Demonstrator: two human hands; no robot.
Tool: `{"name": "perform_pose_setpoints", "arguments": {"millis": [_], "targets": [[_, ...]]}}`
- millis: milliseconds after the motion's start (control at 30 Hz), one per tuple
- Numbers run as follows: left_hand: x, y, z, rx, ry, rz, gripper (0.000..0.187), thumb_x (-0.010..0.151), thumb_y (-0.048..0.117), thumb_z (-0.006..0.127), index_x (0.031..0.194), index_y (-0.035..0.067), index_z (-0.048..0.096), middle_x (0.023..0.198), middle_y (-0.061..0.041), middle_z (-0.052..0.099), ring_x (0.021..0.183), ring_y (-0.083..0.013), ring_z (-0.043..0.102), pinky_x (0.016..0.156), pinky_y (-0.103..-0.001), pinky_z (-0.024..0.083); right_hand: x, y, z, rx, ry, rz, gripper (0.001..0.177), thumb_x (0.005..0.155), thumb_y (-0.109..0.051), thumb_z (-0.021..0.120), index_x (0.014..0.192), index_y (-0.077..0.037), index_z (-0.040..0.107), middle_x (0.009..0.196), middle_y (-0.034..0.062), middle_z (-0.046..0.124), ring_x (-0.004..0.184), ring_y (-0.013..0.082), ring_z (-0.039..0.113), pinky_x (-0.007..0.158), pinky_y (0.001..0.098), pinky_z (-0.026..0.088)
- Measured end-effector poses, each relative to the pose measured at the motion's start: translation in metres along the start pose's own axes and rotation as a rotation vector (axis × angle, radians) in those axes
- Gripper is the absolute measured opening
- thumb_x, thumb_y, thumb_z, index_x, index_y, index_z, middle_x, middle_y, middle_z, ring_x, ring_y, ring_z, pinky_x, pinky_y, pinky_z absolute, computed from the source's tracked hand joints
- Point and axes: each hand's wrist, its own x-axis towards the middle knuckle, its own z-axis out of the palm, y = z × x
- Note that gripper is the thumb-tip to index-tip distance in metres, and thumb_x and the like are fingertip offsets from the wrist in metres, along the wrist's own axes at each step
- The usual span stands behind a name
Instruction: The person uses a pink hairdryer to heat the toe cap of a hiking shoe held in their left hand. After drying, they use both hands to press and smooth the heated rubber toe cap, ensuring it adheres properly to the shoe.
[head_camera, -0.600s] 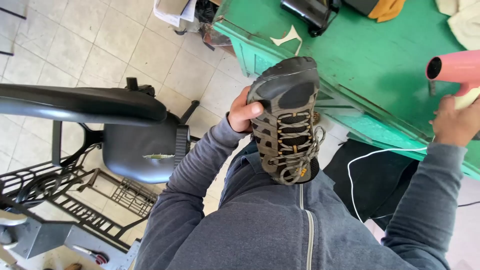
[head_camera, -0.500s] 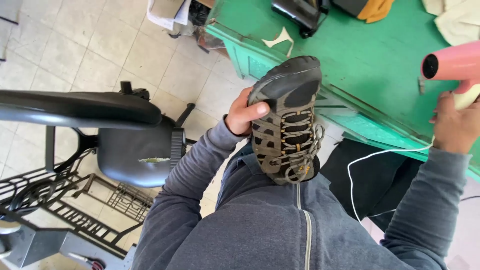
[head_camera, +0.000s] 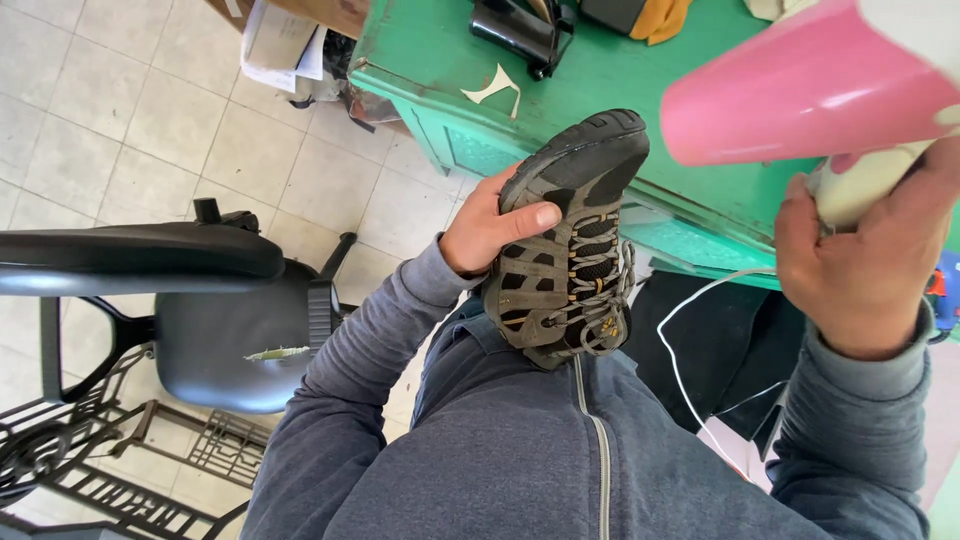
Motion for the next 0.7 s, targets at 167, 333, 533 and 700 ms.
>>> {"name": "perform_pose_setpoints", "arguments": {"millis": [167, 333, 533, 700], "targets": [[0.001, -0.003, 0.002, 0.033, -0.025, 0.056, 0.068, 0.097, 0.052, 0.068, 0.145, 0.006, 0.054, 0.139, -0.009, 0.063, 0.128, -0.0256, 0.061, 0.114, -0.042, 0.05, 0.001, -0.008, -0.004, -0.076, 0.076, -0.108, 0.05, 0.103, 0.015, 0.084, 0.14, 0.02, 0.051, 0.122, 0.036, 0.054, 0.105, 0.0511, 0.056, 0.087, 0.0542, 0.047], [0.0, -0.001, 0.002, 0.161, 0.003, 0.101, 0.08, 0.098, 0.073, 0.049, 0.142, 0.006, 0.056, 0.143, -0.013, 0.062, 0.134, -0.0295, 0.058, 0.121, -0.049, 0.044, 0.009, -0.018, -0.007, -0.164, 0.112, -0.119, 0.064, 0.102, 0.014, 0.093, 0.148, 0.023, 0.049, 0.119, 0.0346, 0.055, 0.101, 0.047, 0.055, 0.082, 0.0512, 0.049], [-0.002, -0.011, 0.006, 0.036, 0.063, 0.052, 0.084, 0.105, 0.062, 0.023, 0.143, -0.007, 0.05, 0.153, -0.026, 0.049, 0.147, -0.0345, 0.046, 0.129, -0.041, 0.035, 0.011, -0.022, -0.01, -0.172, 0.103, -0.196, 0.047, 0.104, 0.008, 0.093, 0.134, 0.024, 0.061, 0.116, 0.0337, 0.055, 0.1, 0.0488, 0.053, 0.084, 0.0541, 0.043], [0.0, -0.006, 0.012, -0.118, 0.015, 0.11, 0.072, 0.11, 0.055, 0.026, 0.145, -0.003, 0.052, 0.152, -0.022, 0.052, 0.147, -0.0329, 0.048, 0.13, -0.043, 0.037, 0.014, -0.026, -0.001, -0.16, 0.123, -0.34, 0.04, 0.1, 0.01, 0.087, 0.13, 0.021, 0.061, 0.118, 0.0369, 0.068, 0.102, 0.0488, 0.068, 0.082, 0.0538, 0.059]]}}
